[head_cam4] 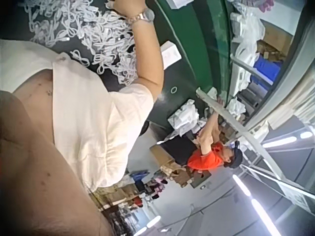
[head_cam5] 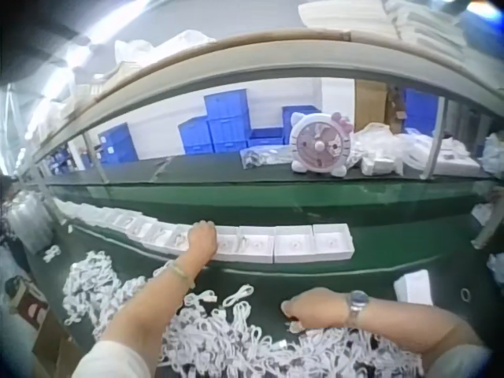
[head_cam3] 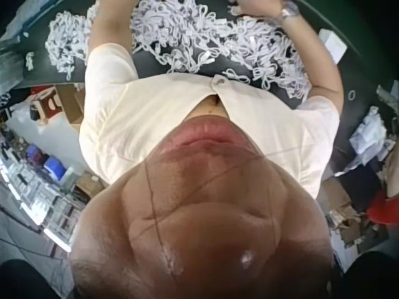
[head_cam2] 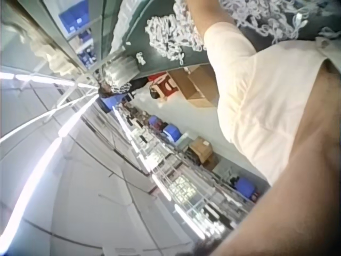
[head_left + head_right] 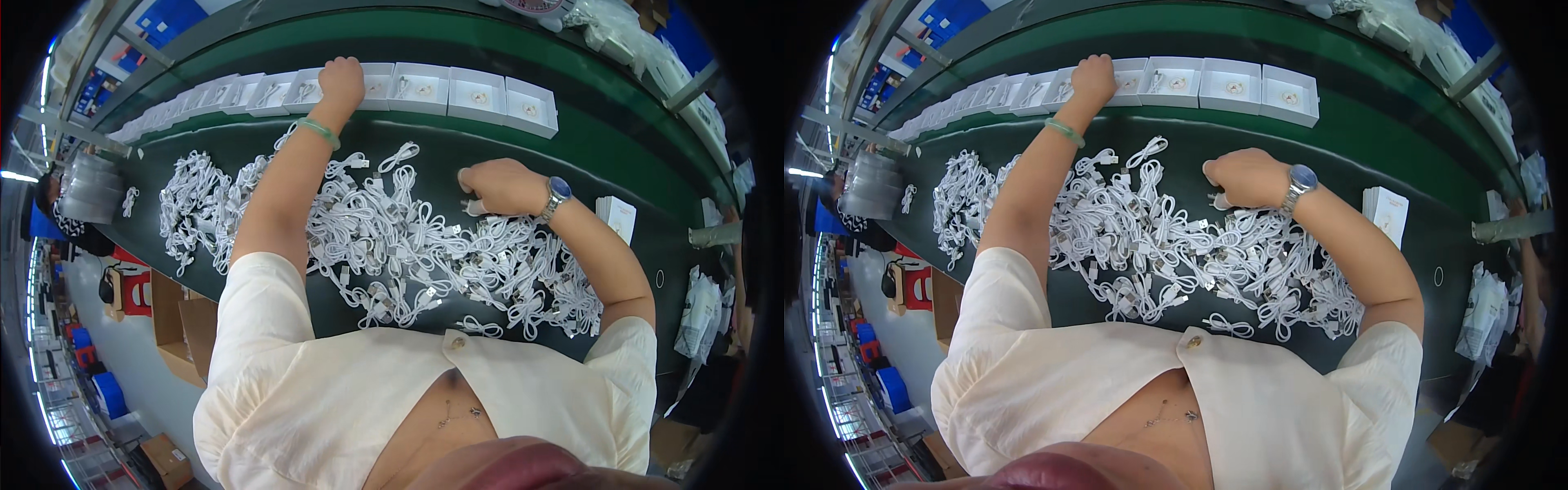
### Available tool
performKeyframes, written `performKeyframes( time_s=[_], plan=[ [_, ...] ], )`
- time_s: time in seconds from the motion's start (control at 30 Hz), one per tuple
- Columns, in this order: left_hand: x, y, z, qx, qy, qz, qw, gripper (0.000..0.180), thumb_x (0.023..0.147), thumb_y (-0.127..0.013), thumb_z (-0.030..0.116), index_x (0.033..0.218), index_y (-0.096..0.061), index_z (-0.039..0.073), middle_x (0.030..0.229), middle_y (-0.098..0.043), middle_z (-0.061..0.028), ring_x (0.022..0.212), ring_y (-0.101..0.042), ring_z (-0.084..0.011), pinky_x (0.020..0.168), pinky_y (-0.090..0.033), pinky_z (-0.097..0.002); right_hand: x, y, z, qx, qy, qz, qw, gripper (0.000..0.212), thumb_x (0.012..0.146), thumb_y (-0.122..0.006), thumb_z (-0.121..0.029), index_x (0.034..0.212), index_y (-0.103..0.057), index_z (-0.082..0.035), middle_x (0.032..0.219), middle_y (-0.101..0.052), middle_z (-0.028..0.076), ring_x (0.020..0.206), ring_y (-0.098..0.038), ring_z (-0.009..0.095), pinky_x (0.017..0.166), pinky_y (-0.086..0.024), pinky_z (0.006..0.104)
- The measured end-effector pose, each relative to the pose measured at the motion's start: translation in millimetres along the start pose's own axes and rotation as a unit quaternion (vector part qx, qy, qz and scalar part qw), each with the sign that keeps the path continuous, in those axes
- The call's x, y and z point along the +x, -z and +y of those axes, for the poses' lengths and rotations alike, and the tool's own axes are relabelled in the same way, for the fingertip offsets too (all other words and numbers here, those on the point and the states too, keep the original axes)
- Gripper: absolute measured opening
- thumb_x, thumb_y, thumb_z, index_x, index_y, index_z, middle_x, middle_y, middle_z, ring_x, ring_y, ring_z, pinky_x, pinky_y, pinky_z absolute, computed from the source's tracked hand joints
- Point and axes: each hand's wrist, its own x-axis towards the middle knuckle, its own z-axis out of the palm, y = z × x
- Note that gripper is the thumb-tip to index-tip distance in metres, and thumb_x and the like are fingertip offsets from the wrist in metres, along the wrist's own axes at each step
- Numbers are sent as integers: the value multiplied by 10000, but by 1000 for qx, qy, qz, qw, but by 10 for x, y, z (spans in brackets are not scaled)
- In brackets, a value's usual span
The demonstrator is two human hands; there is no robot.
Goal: The person packages items on an assembly line by placing coiled USB cables and instruction cards into product boxes by hand.
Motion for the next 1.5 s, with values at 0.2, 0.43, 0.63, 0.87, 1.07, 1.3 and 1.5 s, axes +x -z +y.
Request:
performKeyframes(
  time_s=[0.2, 0.43, 0.63, 0.87, 1.07, 1.3, 1.5],
  plan=[
    [-243, 265, -13, -102, -96, 36, 990, 215, 739, -660, 206, 861, -599, 40, 909, -610, -163, 837, -604, -326, 709, -494, -404, 37, -5, 380, 167, 43, 112, 979, 172, 782, -619, -203, 829, -602, -39, 755, -622, 65, 649, -577, 155, 614, -463, 290],
    [-971, 712, 322, -256, -172, -234, 922, 340, 739, -671, 362, 751, -593, 32, 762, -619, -159, 765, -599, -329, 686, -466, -397, 209, 377, 949, 391, -102, 307, 862, 200, 805, -573, -193, 859, -626, -8, 723, -607, 50, 609, -572, 100, 546, -464, 230],
    [-870, 783, 420, -371, -134, -259, 882, 194, 756, -669, 208, 753, -589, 32, 642, -573, -44, 595, -528, -139, 569, -426, -285, 494, 359, 1605, 188, -306, 378, 854, 220, 763, -534, -161, 709, -658, 12, 604, -636, 136, 552, -638, 245, 605, -507, 340],
    [-252, 732, 862, -304, -113, -89, 942, 270, 726, -665, 277, 736, -597, 16, 700, -628, -122, 671, -609, -264, 632, -463, -351, 872, 199, 1742, 115, -270, 275, 916, 197, 784, -589, -159, 830, -639, 27, 654, -638, 102, 580, -631, 150, 514, -497, 273],
    [-30, 567, 1256, -158, -114, -68, 979, 221, 747, -610, 217, 866, -613, 31, 904, -646, -174, 871, -616, -337, 762, -482, -417, 363, 282, 1484, 260, -199, 336, 883, 228, 823, -571, -149, 990, -608, 2, 772, -654, 104, 627, -631, 148, 585, -516, 262],
    [71, 39, 969, -65, -118, 6, 991, 148, 794, -537, 98, 921, -601, 59, 903, -640, -153, 893, -620, -331, 737, -506, -438, -651, 267, 828, 87, -93, 353, 927, 241, 820, -560, -239, 961, -639, -59, 876, -641, 142, 823, -604, 301, 745, -466, 364],
    [-331, 658, 1280, -170, -221, 16, 960, 162, 768, -606, 190, 817, -585, 37, 831, -618, -163, 802, -597, -354, 696, -479, -441, -1819, -97, 964, -44, -347, 467, 812, 220, 795, -572, -268, 847, -640, -66, 797, -631, 136, 782, -607, 311, 680, -474, 417]
  ],
)
